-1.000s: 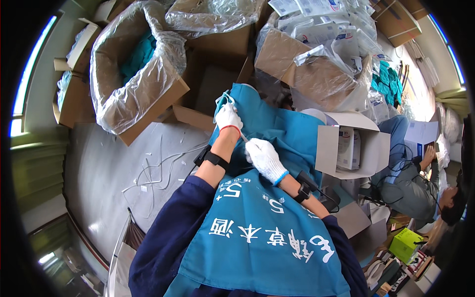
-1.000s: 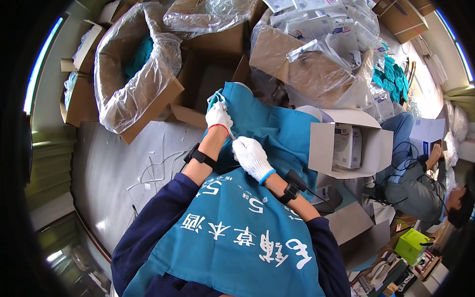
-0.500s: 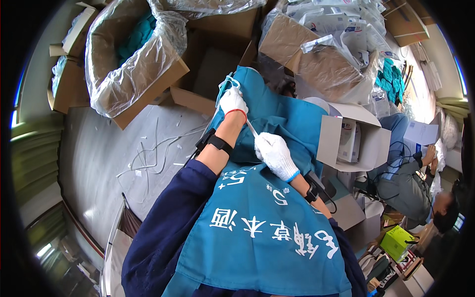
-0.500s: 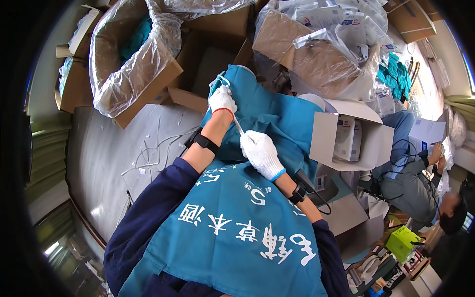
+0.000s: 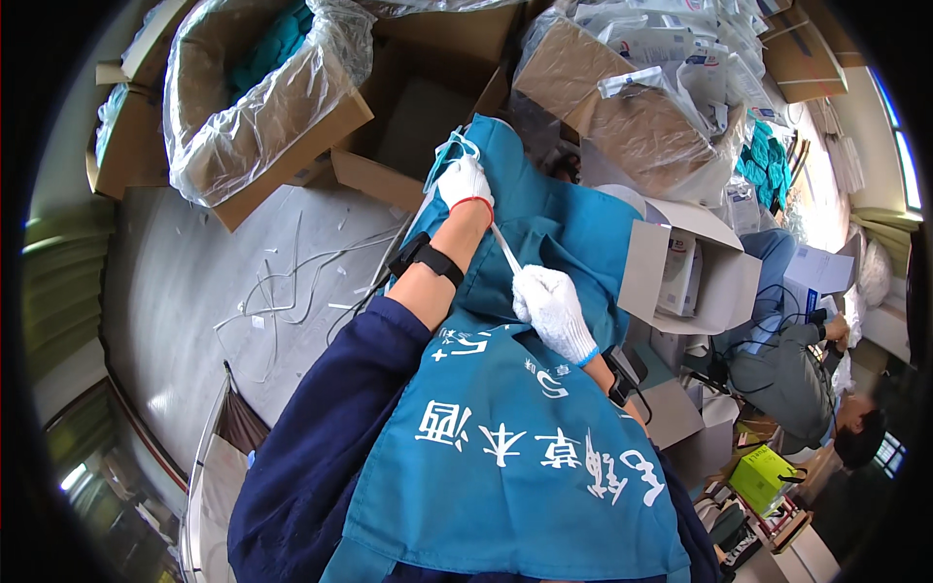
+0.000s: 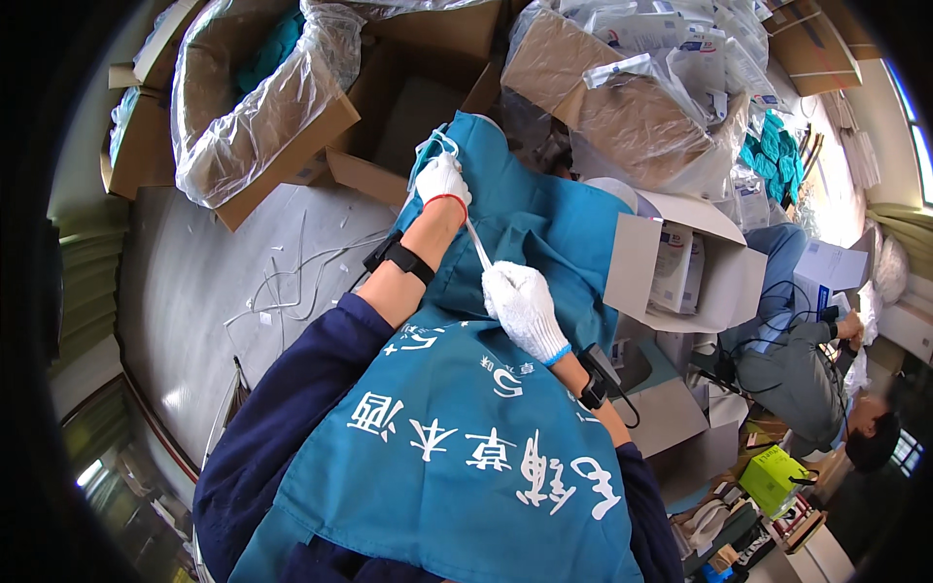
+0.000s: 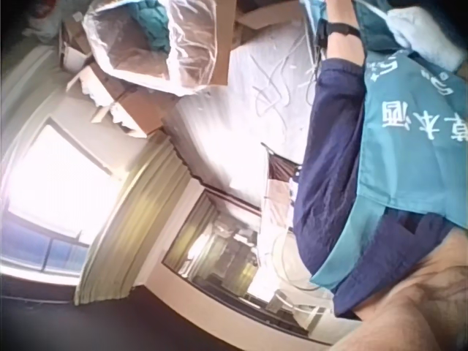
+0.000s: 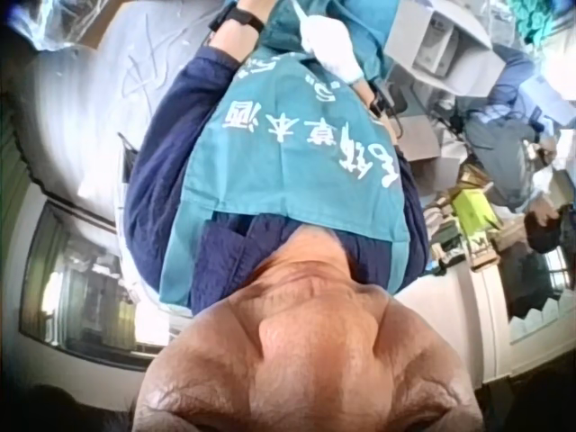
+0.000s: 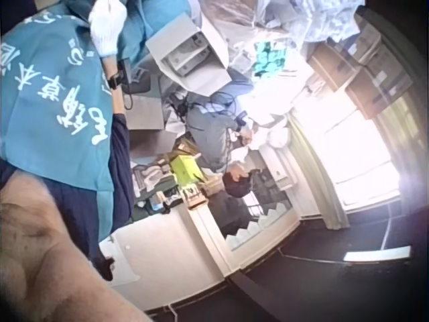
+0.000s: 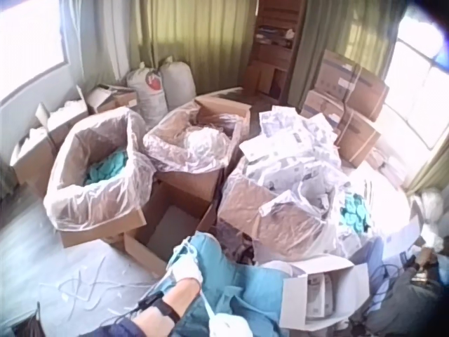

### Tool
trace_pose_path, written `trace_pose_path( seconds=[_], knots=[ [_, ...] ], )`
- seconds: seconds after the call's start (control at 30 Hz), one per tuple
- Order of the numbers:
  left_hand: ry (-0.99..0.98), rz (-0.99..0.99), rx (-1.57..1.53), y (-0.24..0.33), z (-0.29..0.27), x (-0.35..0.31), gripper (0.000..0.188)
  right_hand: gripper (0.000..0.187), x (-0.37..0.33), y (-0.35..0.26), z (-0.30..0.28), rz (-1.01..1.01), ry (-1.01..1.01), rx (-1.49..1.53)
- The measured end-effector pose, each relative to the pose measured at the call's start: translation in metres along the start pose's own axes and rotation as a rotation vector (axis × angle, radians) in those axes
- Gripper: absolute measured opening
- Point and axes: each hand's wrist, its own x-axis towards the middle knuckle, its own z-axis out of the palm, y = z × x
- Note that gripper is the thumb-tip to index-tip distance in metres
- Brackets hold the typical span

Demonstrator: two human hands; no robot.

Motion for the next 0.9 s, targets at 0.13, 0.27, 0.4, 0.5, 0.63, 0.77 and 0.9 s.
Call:
trace_pose_path(
  seconds=[0.13,0.27,0.4,0.5,0.63,0.77,0.9],
  knots=[
    [0.029,-0.147,-0.293,0.047,0.001,-0.045,0.026,0.027,0.007,0.006,-0.004,-0.015,0.011,-0.04],
    [-0.058,-0.191,-0.319,0.071,-0.013,-0.076,0.027,0.028,0.045,0.001,-0.007,-0.066,-0.008,-0.116],
    [-0.095,-0.15,-0.29,0.069,-0.02,-0.078,0.029,0.03,0.085,-0.002,0.009,-0.054,-0.059,-0.253],
    [-0.069,-0.154,-0.25,0.073,-0.022,-0.074,0.03,0.032,0.092,-0.005,0.014,-0.009,-0.096,-0.186],
    [-0.087,-0.177,-0.271,0.078,-0.024,-0.077,0.03,0.033,0.092,-0.004,0.003,-0.002,-0.161,-0.083],
    [-0.077,-0.161,-0.253,0.079,-0.021,-0.081,0.03,0.034,0.091,0.005,-0.004,0.006,-0.146,-0.138],
    [-0.017,-0.112,-0.323,0.071,-0.021,-0.07,0.03,0.033,0.061,-0.006,-0.006,-0.033,-0.112,-0.451]
  ],
)
